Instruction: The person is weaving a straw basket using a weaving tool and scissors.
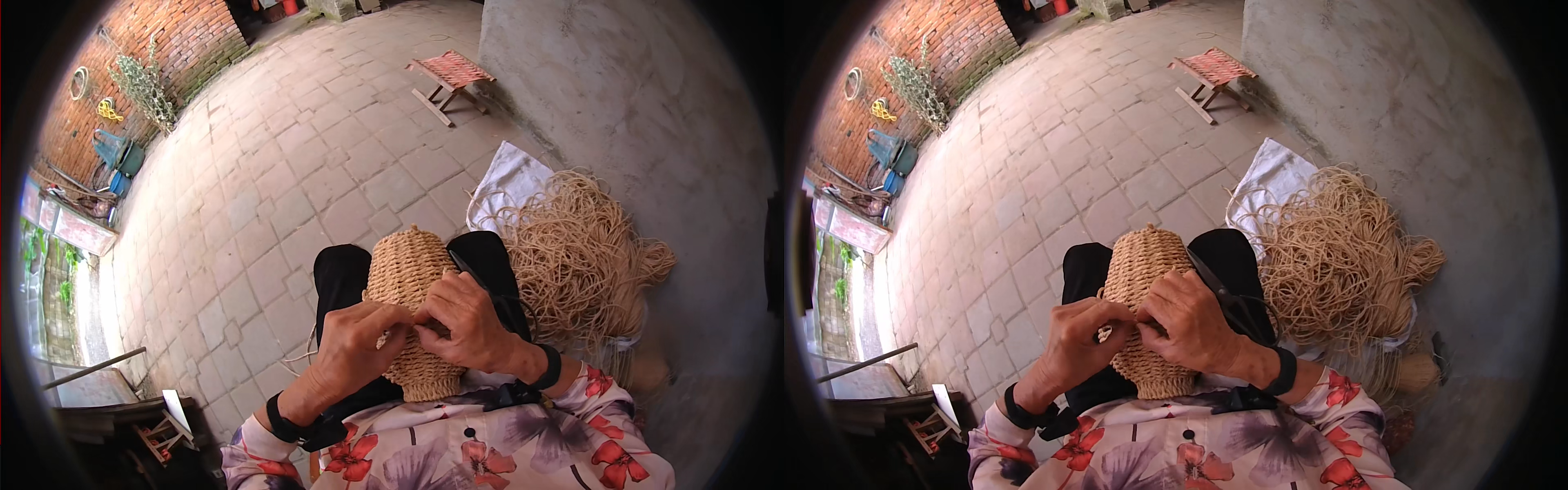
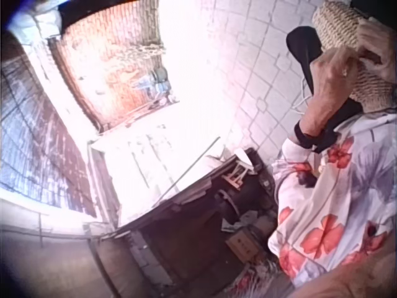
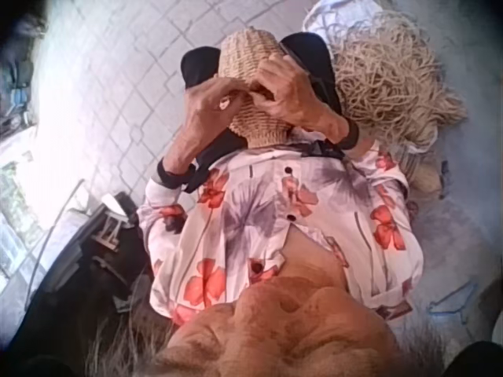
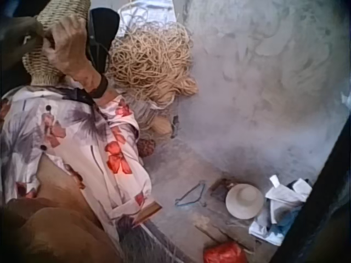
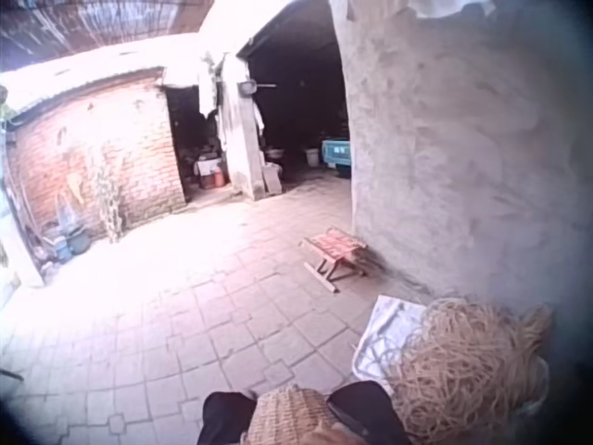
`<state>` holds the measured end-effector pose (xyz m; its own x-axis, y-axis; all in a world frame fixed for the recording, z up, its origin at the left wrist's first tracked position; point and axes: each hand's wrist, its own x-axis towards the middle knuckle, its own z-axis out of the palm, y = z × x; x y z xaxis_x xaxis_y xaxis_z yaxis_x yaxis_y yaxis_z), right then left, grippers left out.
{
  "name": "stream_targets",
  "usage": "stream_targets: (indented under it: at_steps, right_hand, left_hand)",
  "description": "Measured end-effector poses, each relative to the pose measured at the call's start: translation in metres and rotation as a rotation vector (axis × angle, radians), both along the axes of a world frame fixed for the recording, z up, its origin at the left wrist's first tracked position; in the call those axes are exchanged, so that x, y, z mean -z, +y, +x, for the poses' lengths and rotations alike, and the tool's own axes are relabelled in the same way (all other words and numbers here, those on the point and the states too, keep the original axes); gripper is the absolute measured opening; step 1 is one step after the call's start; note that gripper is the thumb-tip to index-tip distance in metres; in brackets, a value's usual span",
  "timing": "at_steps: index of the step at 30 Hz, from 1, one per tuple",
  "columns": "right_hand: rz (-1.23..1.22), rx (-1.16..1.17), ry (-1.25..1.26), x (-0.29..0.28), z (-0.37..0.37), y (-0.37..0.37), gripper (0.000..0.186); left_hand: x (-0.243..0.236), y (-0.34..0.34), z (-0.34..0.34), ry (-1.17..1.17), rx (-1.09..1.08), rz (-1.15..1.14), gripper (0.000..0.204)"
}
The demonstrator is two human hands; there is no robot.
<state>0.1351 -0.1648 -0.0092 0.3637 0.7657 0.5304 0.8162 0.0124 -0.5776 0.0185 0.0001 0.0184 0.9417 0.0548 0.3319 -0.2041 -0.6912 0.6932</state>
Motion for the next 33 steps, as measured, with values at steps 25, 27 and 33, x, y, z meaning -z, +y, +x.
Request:
stream_targets:
  at_steps: [25, 27, 33]
  right_hand:
    - [-0.198, -0.626, 0.213, -0.004, 0.058, 0.023, 0.011]
    - [-0.205, -0.621, 0.207, -0.003, 0.058, 0.022, 0.011]
    - [-0.117, -0.407, -0.194, -0.009, 0.038, 0.015, 0.012]
  left_hand:
    - [0.022, 0.002, -0.001, -0.328, 0.040, 0.413, 0.033]
    - [0.025, 0.001, -0.003, -0.327, 0.021, 0.395, 0.031]
    - [0.022, -0.002, -0.006, -0.280, -0.025, 0.364, 0.027]
